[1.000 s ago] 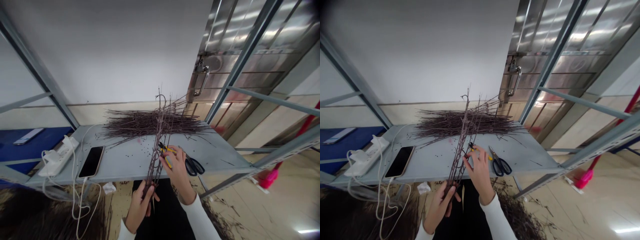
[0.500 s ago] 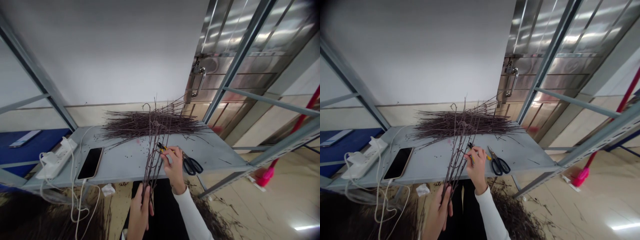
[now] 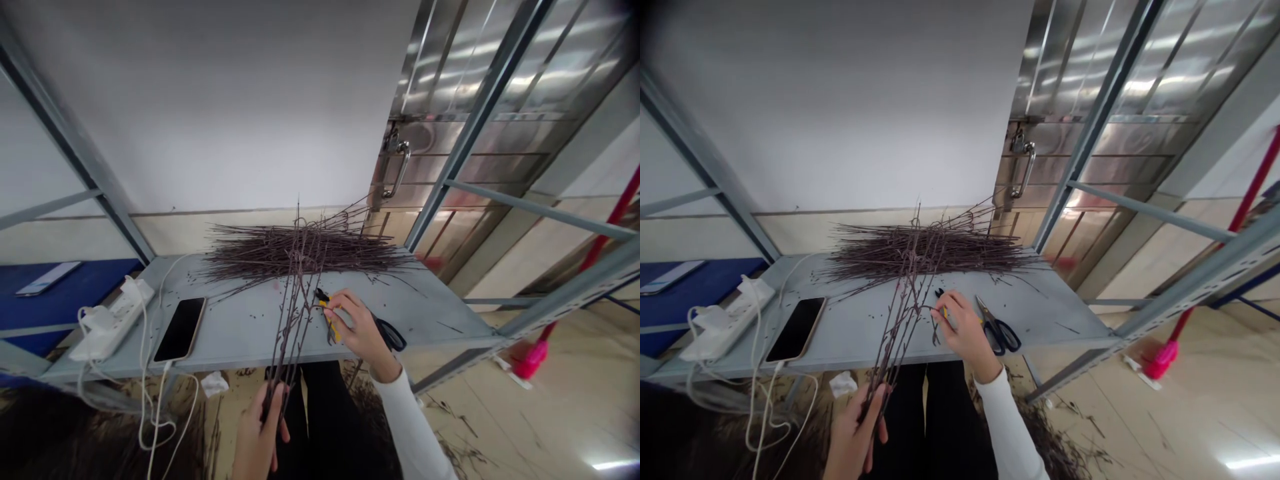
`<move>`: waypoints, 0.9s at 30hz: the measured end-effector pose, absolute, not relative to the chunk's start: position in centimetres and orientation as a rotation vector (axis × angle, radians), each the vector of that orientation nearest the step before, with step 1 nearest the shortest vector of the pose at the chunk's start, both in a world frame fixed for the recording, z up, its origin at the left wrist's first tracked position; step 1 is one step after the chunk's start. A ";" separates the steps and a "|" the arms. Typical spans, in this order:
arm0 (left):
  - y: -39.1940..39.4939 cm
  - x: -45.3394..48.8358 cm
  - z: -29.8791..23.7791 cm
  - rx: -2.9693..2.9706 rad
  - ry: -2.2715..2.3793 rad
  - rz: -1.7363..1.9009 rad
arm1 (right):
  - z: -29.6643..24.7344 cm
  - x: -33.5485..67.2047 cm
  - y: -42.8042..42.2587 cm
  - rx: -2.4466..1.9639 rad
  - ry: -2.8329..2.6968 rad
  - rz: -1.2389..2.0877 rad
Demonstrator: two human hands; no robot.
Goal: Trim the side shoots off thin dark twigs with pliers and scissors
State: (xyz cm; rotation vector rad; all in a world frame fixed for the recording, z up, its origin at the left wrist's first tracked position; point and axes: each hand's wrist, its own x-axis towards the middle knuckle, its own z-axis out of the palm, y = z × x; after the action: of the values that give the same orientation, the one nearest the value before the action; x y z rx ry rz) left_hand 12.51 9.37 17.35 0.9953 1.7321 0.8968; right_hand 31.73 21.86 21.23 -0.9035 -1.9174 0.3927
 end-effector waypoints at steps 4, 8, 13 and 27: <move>9.1 12.6 16.9 1.016 1.757 0.929 | 21.1 30.6 20.8 -1.009 -1.956 0.335; 8.7 12.2 16.4 1.033 1.761 0.960 | 21.1 29.0 19.8 -1.016 -2.133 0.256; 8.3 11.4 15.7 1.052 1.763 0.924 | 20.1 27.4 19.9 -1.048 -2.242 0.161; 8.2 13.6 16.4 1.072 1.633 0.886 | 18.7 29.2 22.6 -0.885 -1.977 -0.150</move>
State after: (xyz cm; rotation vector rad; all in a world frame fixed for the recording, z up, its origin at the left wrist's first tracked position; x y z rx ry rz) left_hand 13.56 8.24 16.37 1.0725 1.6330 0.8865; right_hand 29.23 22.61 18.71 -0.8846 -1.9765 -0.1504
